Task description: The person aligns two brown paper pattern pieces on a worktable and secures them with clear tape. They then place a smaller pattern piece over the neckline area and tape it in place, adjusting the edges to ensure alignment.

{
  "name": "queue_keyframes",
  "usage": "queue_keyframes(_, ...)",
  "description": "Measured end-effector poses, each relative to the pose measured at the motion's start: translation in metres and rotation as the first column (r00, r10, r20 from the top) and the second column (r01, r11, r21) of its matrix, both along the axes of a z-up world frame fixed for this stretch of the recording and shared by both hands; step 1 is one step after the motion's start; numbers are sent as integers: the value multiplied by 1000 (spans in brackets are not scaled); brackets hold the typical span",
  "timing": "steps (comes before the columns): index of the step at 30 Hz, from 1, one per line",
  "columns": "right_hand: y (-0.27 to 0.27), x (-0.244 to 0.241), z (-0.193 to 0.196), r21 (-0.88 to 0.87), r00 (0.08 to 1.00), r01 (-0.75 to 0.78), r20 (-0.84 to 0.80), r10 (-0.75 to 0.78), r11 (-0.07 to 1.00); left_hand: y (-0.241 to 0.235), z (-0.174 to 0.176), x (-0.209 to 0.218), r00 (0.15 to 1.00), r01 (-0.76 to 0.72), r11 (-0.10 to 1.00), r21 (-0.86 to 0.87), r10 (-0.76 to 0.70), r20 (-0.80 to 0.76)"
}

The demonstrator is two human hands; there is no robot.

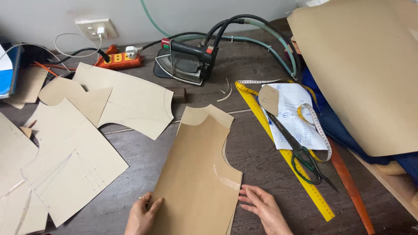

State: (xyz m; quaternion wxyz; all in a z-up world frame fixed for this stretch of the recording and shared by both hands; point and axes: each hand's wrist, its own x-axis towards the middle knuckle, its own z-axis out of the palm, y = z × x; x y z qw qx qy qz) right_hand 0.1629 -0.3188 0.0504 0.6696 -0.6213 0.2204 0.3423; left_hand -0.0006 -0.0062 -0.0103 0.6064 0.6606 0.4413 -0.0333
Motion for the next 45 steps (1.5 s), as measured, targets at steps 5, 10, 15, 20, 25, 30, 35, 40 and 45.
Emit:
queue_keyframes(5, -1, 6, -5, 12, 998, -17, 64, 16, 1000, -11, -56, -5, 983, -84, 989, -123, 103, 151)
queue_keyframes(10, -5, 12, -12, -42, 991, -53, 119, 57, 998, -34, -66, 3, 937, -66, 981, -182, 124, 327)
queue_keyframes(15, -10, 18, -14, -104, 986, -45, 158, 61, 994, -49, -62, 6, 982, -85, 996, -29, 88, 164)
queue_keyframes(20, -16, 24, -15, -133, 985, -29, 163, 50, 991, -55, -53, 11, 991, -133, 961, -244, 122, -60)
queue_keyframes(25, -19, 29, -10, -256, 985, -61, 141, 100, 965, -66, -19, 20, 962, -158, 801, -578, 256, 91)
queue_keyframes(30, -28, 31, -34, -178, 971, 0, 235, 43, 984, -62, -61, 9, 985, 59, 897, -438, 18, 170)
queue_keyframes(35, -35, 33, -58, -228, 959, 2, 277, 63, 974, -67, -22, 22, 994, 107, 923, -371, -111, 12)
queue_keyframes(40, -33, 37, -55, -172, 951, 14, 306, 40, 985, -78, -45, 16, 990, 140, 908, -396, -142, 25)
queue_keyframes(45, -47, 55, -68, -586, 825, -100, 403, 396, 804, -99, -9, 29, 878, 389, 901, -190, -425, -220)
